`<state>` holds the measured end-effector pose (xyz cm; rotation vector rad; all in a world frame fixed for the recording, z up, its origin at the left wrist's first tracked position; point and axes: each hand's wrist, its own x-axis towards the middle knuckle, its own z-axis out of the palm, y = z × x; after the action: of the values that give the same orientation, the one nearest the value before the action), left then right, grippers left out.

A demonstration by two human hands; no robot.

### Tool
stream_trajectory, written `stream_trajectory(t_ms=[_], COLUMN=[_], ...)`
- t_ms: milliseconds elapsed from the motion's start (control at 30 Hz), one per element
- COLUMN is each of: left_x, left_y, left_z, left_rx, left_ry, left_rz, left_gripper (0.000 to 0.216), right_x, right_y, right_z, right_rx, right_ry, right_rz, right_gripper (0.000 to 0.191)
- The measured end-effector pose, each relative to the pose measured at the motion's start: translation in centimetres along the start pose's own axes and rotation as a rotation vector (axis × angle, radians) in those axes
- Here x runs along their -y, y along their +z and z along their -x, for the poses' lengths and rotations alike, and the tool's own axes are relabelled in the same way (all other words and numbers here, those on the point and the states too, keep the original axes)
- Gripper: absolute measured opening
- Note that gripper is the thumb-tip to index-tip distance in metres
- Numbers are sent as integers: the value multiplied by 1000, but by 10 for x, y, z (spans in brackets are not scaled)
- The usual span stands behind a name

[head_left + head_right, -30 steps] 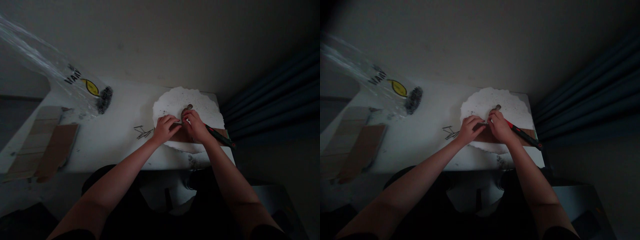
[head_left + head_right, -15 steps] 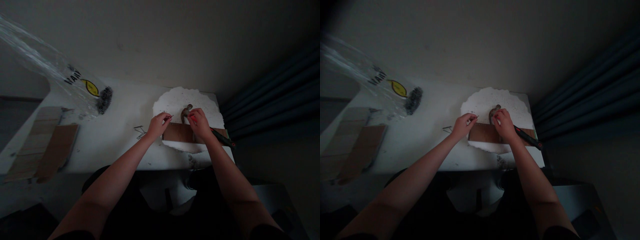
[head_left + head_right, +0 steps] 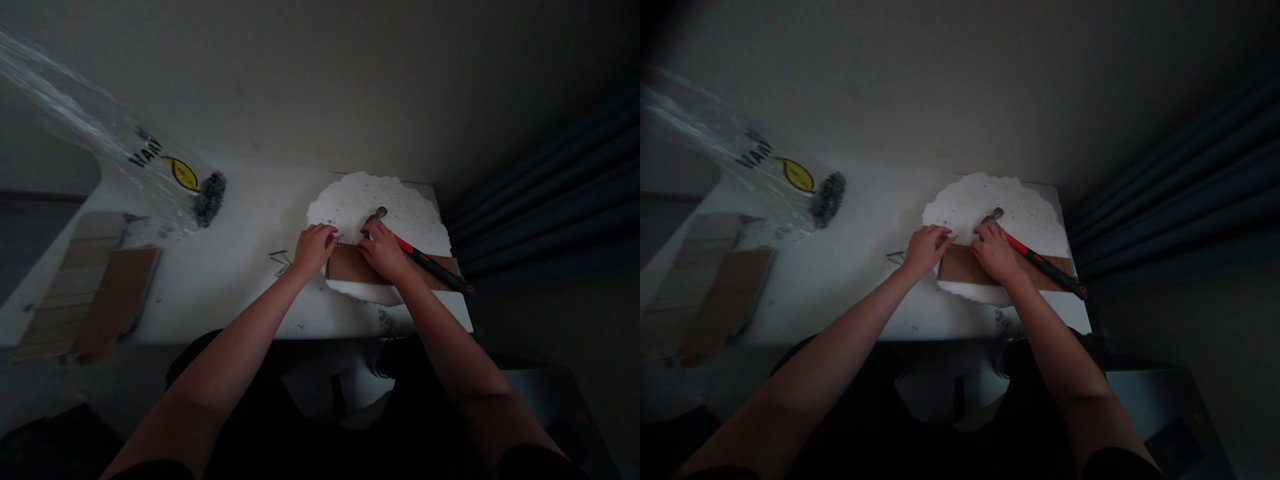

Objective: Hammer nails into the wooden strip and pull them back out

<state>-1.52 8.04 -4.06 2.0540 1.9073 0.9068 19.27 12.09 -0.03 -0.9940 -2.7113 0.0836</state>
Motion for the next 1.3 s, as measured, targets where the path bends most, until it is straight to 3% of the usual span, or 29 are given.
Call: stream_trajectory(t_ms=[333, 600, 900, 1300], left_x=[-4, -5, -10, -12], left_y=[0, 1, 1, 5], left_z=[2, 3, 7, 8], left_rx=[28, 29, 30, 65], left_ry=[2, 1, 35, 17], left_rz=[-50, -68, -119, -155], left_gripper=[19, 19, 21, 25], right_x=[8, 11, 5, 1], right_y=[3, 1, 25, 36], right_z=[-5, -7, -12, -14], right_rx=[59, 9, -56, -34], right_ry=[-99, -40, 42, 94], right_rz=[117, 84, 52, 9], right_gripper=[25, 17, 23, 24])
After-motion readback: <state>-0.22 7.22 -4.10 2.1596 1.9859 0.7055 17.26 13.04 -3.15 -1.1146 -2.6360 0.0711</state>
